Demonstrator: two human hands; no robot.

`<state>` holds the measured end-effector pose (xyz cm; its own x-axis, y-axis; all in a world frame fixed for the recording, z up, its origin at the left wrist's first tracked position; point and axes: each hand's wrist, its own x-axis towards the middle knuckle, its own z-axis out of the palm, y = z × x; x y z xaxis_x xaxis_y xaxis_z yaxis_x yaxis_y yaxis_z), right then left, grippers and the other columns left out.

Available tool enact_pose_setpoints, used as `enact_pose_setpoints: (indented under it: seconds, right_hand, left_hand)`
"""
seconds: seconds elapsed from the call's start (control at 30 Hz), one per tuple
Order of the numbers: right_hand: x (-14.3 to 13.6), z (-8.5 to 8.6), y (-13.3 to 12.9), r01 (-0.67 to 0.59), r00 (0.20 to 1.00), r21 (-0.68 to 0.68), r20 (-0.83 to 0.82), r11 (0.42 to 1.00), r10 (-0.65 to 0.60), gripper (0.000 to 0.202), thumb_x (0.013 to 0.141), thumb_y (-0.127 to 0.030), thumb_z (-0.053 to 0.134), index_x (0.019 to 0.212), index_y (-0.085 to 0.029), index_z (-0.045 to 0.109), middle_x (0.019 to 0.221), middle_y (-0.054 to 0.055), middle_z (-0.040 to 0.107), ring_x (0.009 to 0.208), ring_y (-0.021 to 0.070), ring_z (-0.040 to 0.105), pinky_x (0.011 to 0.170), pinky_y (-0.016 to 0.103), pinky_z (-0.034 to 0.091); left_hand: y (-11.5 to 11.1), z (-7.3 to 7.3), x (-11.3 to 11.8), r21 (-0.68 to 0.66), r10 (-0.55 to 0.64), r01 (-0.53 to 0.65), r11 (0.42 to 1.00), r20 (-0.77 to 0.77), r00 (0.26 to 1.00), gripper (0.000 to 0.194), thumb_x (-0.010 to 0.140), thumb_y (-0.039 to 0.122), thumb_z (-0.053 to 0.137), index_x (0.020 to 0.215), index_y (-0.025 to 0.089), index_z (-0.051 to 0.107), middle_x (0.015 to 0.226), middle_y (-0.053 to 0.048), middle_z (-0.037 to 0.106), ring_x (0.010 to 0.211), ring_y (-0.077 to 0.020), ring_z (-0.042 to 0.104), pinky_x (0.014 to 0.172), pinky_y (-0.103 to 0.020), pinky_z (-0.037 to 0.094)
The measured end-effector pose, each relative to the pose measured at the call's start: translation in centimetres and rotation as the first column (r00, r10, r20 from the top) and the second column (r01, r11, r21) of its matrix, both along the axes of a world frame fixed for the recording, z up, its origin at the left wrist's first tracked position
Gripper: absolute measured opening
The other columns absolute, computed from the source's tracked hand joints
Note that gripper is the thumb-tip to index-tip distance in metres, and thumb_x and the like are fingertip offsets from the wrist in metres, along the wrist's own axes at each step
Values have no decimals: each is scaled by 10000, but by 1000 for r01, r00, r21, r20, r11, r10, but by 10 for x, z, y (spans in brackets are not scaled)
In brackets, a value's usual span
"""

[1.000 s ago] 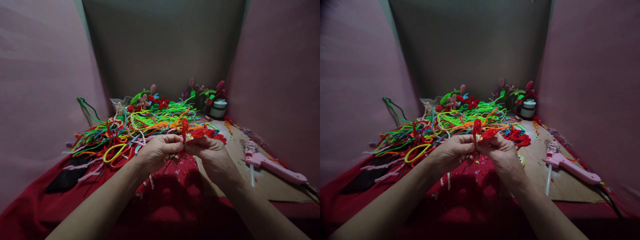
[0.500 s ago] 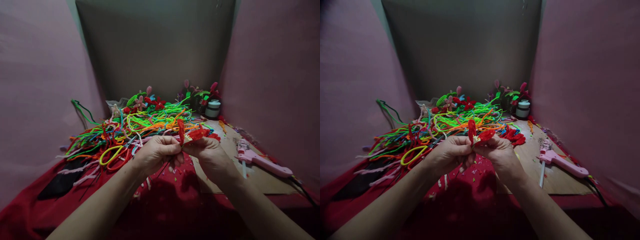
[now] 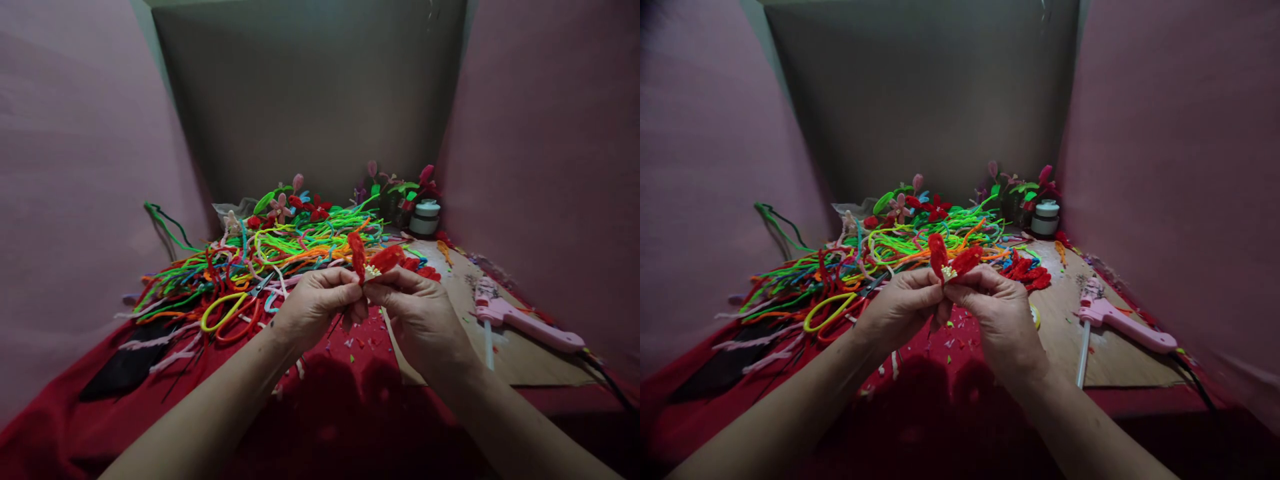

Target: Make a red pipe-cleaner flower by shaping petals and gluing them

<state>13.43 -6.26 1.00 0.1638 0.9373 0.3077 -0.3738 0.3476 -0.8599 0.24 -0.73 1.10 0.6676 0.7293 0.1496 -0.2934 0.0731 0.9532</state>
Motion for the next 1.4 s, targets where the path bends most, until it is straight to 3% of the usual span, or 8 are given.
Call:
enact_pose_setpoints:
  seconds: [0.27, 0.4, 0.5, 0.7, 0.8, 1.23, 1.3, 1.4]
  right_hand:
    - [16, 5, -3, -18, 991, -49, 129, 999, 24, 101, 675, -217, 699, 770, -201, 727, 684, 1, 644, 622, 110, 539, 641, 277, 443]
    - [70, 16, 7, 276, 910, -45, 334, 960, -246, 150, 658, -239, 697, 796, -191, 731, 636, 19, 650, 529, 110, 521, 538, 273, 417]
    - [114, 19, 24, 528, 650, -4, 646, 849, -401, 110, 648, -197, 664, 736, -177, 728, 677, 42, 681, 570, 136, 549, 542, 275, 409]
    - [152, -1, 59, 529, -67, 90, 996, 844, -64, 197, 708, -171, 549, 775, -178, 735, 812, 67, 718, 760, 196, 629, 641, 262, 409]
    - [155, -7, 69, 549, -182, 84, 983, 832, 21, 216, 696, -166, 546, 804, -175, 732, 809, 92, 712, 746, 215, 627, 579, 266, 376]
    - [164, -11, 64, 550, -91, 49, 996, 834, 2, 263, 657, -169, 633, 914, -148, 682, 766, 64, 695, 676, 167, 606, 578, 243, 407]
    - [161, -4, 54, 527, 45, 13, 998, 850, -43, 194, 687, -136, 585, 843, -166, 695, 712, 38, 693, 617, 144, 597, 568, 243, 426]
    - [145, 4, 38, 346, 574, -51, 801, 937, -168, 72, 662, -190, 652, 722, -183, 692, 666, 21, 679, 609, 146, 607, 595, 267, 474]
  left_hand:
    - [0, 0, 0, 28, 44, -46, 999, 49, 998, 184, 730, 273, 675, 670, 113, 605, 535, -12, 591, 497, -84, 522, 546, -207, 395]
    - [3, 5, -2, -7, 121, -121, 993, 117, 986, 223, 715, 302, 695, 661, 118, 582, 539, 3, 564, 479, -67, 487, 501, -184, 367]
    - [6, 5, -2, -66, 140, -132, 989, 142, 980, 193, 714, 272, 699, 695, 120, 582, 565, 12, 551, 490, -56, 479, 498, -171, 370]
    - [7, 0, 0, -109, 153, -138, 984, 140, 978, 178, 731, 262, 682, 726, 119, 577, 578, 6, 545, 504, -59, 481, 480, -166, 375]
    - [8, 0, 0, -118, 158, -142, 983, 141, 977, 175, 734, 250, 678, 709, 118, 565, 576, 6, 546, 506, -58, 484, 486, -164, 381]
    - [10, -2, 0, -203, 146, -110, 973, 171, 974, 118, 775, 205, 633, 740, 113, 567, 594, 6, 545, 504, -49, 479, 481, -155, 378]
    - [10, -3, 1, -244, 157, -112, 963, 173, 972, 117, 793, 204, 608, 736, 112, 562, 627, -7, 565, 510, -57, 494, 475, -165, 389]
    - [8, -4, 5, -302, 177, -129, 945, 138, 974, 105, 824, 184, 555, 765, 101, 580, 713, -57, 623, 566, -90, 561, 483, -184, 425]
